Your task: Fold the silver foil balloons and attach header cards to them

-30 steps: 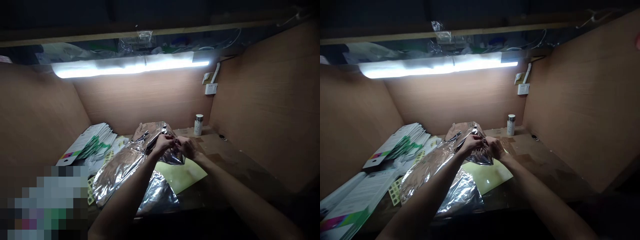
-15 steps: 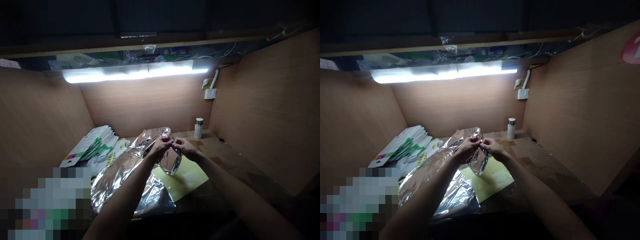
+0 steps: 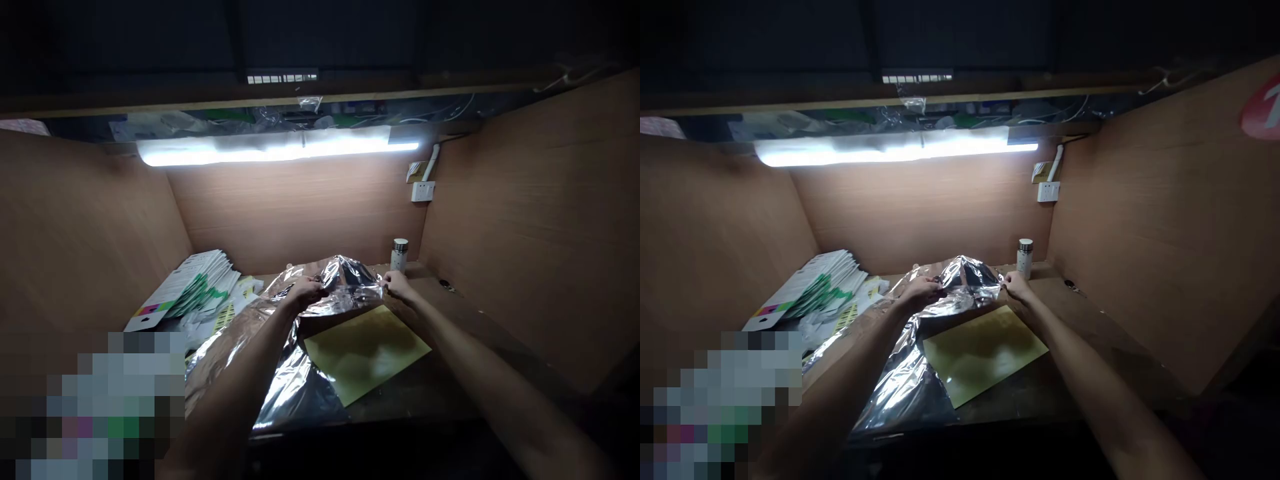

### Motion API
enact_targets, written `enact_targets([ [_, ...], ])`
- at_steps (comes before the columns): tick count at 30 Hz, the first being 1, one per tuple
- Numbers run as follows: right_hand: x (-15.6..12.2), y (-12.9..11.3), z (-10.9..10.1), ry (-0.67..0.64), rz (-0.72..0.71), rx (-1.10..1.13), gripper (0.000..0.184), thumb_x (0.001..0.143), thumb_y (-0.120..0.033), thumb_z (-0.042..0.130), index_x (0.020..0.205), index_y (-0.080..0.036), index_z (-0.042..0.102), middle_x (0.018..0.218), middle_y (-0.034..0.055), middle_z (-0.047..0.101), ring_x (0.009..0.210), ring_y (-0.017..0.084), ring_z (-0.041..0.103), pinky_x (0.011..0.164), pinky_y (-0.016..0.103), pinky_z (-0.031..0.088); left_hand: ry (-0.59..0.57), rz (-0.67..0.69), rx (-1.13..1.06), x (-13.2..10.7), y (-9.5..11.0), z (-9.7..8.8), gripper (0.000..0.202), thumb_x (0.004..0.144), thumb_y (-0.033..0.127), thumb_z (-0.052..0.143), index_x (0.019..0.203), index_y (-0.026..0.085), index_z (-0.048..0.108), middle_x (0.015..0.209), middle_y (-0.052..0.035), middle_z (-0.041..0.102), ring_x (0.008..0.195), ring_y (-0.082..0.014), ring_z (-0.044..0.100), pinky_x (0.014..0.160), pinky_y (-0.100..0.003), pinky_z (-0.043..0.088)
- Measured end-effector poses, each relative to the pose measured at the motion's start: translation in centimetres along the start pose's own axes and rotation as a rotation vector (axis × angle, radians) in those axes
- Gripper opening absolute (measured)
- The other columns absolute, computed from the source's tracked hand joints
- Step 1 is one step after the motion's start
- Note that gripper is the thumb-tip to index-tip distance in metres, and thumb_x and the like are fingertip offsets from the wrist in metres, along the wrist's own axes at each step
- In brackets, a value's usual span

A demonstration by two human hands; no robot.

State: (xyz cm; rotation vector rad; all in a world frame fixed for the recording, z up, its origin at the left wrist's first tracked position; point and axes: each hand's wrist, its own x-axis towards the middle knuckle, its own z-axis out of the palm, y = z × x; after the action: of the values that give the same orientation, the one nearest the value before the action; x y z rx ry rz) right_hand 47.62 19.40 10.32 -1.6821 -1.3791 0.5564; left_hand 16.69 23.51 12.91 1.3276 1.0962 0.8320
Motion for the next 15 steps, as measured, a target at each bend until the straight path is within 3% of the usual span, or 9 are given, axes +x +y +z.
enact_targets([
  [4,-0.4,-1.5,-0.7,0.001,-0.081,-0.097,0.025,0.087,-0.033,0.074,0.073,-0.013,0.066,0.063,0.0006,0.061,0.059,0.015,0.059,0.058,0.028,0.047,0.004,0.061,0.016,-0.5,-0.1,-0.3,0.024,0.087,0.032,0.079,0.093,0.011,0.069,0.082,-0.0017,0.068,0.066,-0.012,0.062,0.061,-0.025,0.053],
  [7,-1.0,-4.1,-0.5,0.073,-0.197,-0.126,0.023,0.084,-0.036,0.074,0.089,-0.013,0.07,0.081,0.0094,0.069,0.076,0.021,0.063,0.066,0.031,0.046,0.049,0.13,-0.011,-0.4,-0.2,-0.1,0.038,0.062,0.035,0.096,0.069,0.011,0.067,0.056,0.0025,0.06,0.049,-0.0083,0.05,0.047,-0.022,0.037],
  [9,-1.6,-6.0,0.5,0.053,-0.293,-0.13,0.031,0.085,-0.044,0.073,0.096,-0.015,0.071,0.092,0.0109,0.071,0.084,0.022,0.063,0.071,0.03,0.045,0.059,0.161,-0.04,0.0,-0.2,0.4,0.045,0.053,0.04,0.099,0.066,0.012,0.066,0.053,0.0026,0.059,0.046,-0.008,0.047,0.045,-0.022,0.034],
  [13,-3.0,-8.5,4.4,-0.183,-0.41,-0.09,0.045,0.078,-0.061,0.075,0.074,-0.017,0.071,0.075,0.0058,0.069,0.072,0.019,0.062,0.065,0.027,0.045,0.025,0.2,-0.125,0.6,-0.4,2.1,0.053,0.043,0.044,0.101,0.067,0.014,0.064,0.056,0.0021,0.06,0.049,-0.0092,0.051,0.048,-0.022,0.038],
  [15,-3.5,-8.9,6.3,-0.277,-0.446,-0.036,0.049,0.081,-0.065,0.07,0.078,-0.016,0.073,0.075,0.0047,0.07,0.071,0.018,0.064,0.065,0.026,0.047,0.002,0.206,-0.176,0.5,-0.7,3.0,0.056,0.044,0.048,0.1,0.066,0.015,0.062,0.056,0.0018,0.059,0.049,-0.0098,0.053,0.049,-0.022,0.04],
])
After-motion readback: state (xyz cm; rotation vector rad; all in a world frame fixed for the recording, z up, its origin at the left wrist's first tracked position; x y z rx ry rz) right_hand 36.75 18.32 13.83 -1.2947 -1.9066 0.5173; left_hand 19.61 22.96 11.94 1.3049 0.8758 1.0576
